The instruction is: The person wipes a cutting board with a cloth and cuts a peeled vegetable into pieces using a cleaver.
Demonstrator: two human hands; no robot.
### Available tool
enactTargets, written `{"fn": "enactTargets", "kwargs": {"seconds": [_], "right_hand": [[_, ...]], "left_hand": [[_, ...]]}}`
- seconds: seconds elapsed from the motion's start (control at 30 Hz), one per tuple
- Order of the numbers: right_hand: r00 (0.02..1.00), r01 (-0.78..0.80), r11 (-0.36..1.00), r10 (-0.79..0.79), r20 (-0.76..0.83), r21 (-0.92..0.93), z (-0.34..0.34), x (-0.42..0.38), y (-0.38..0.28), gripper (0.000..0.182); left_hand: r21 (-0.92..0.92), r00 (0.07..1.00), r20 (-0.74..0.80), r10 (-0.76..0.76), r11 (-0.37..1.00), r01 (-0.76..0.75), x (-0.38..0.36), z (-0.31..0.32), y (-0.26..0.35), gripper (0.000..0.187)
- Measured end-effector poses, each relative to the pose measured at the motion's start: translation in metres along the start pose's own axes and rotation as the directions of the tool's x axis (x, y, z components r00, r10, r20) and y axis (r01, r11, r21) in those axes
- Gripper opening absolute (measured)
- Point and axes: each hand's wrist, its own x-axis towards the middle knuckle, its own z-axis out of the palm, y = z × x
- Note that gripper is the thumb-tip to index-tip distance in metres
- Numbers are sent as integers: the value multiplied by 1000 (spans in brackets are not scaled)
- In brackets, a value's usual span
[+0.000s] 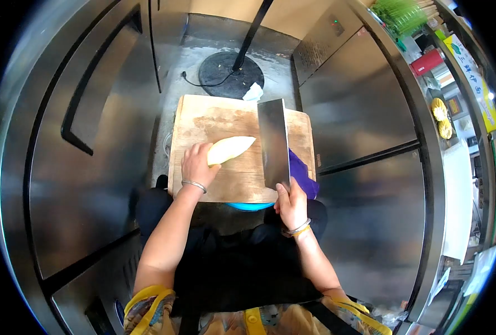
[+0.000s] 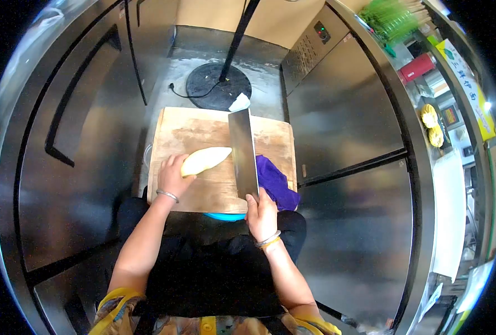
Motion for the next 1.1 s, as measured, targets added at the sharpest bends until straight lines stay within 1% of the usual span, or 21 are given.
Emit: {"fn": "enactTargets", "kwargs": {"seconds": [0.03, 0.1, 0.13, 0.2, 0.23, 0.3, 0.33, 0.37, 0.4, 0.43, 0.5, 0.53, 0.6, 0.63, 0.7, 0.8, 0.87, 0.93, 1.0, 1.07, 1.1], "right_hand": [[1000, -5, 1000, 5, -11, -3, 2, 2, 8, 11], [950, 238, 951, -270, -155, -199, 10, 11, 32, 17], [957, 209, 958, -242, -161, -197, 13, 13, 39, 24], [950, 193, 943, -249, -187, -272, 19, 19, 37, 37], [915, 285, 892, -363, -180, -351, 23, 26, 42, 47], [926, 276, 909, -339, -167, -312, 34, 39, 39, 53], [938, 241, 923, -301, -173, -300, 43, 46, 39, 54], [967, 145, 933, -204, -154, -329, 54, 48, 40, 55], [977, 121, 933, -173, -126, -338, 65, 51, 44, 56], [971, 168, 923, -216, -104, -347, 75, 55, 52, 55], [972, 189, 899, -229, -56, -394, 89, 55, 53, 53], [971, 192, 899, -233, -57, -394, 91, 53, 57, 53], [947, 296, 843, -321, 22, -449, 90, 52, 69, 46], [961, 277, 855, -256, 109, -438, 78, 51, 61, 34], [939, 284, 734, -344, 23, -617, 45, 53, 55, 36], [910, 93, 669, -357, -209, -737, 15, 71, 63, 50], [949, 1, 657, -238, -207, -754, 14, 87, 83, 57], [999, -35, 642, -6, -51, -766, 17, 101, 99, 54], [992, 23, 645, -109, -62, -764, 5, 112, 111, 44], [974, 125, 853, -202, -99, -506, -11, 122, 111, 33], [929, 243, 851, -343, -142, -465, -15, 110, 77, 26]], "left_hand": [[-7, 1000, 5, 9, 1000, -9, 3, 0, 4, 57], [112, 990, -4, 141, 984, -140, 7, 2, 10, 58], [103, 990, 0, 143, 985, -142, 10, 6, 11, 58], [116, 993, 114, 36, 992, -49, 17, 13, 12, 60], [113, 992, 117, 36, 992, -50, 18, 14, 13, 60], [-137, 969, 196, -154, 974, 182, 20, 12, 14, 54], [-135, 970, 192, -147, 975, 174, 24, 14, 7, 54], [-502, 907, 368, -206, 777, 380, 26, 18, -6, 51], [-723, 824, 540, -172, 407, 558, 28, 19, -15, 49], [-727, 830, 529, -175, 411, 550, 28, 12, -11, 49], [-871, 894, 415, -167, 211, 444, 24, -4, -2, 51], [-873, 896, 412, -166, 211, 440, 22, -12, 3, 51], [-916, 906, 400, -134, -16, 402, 22, -25, 16, 54], [-920, 911, 391, -132, -23, 391, 24, -28, 20, 54], [-887, 888, 452, -82, -147, 437, 24, -32, 24, 60], [-903, 906, 422, -25, -102, 418, 20, -29, 30, 63], [-917, 920, 392, 1, -83, 390, 19, -30, 38, 65], [-930, 930, 362, 64, -46, 365, 17, -29, 44, 68], [-911, 916, 389, 94, -108, 398, 13, -32, 52, 68], [-889, 903, 409, 129, -166, 426, 12, -34, 57, 68], [-902, 906, 404, 122, -111, 417, 11, -31, 57, 67]]}}
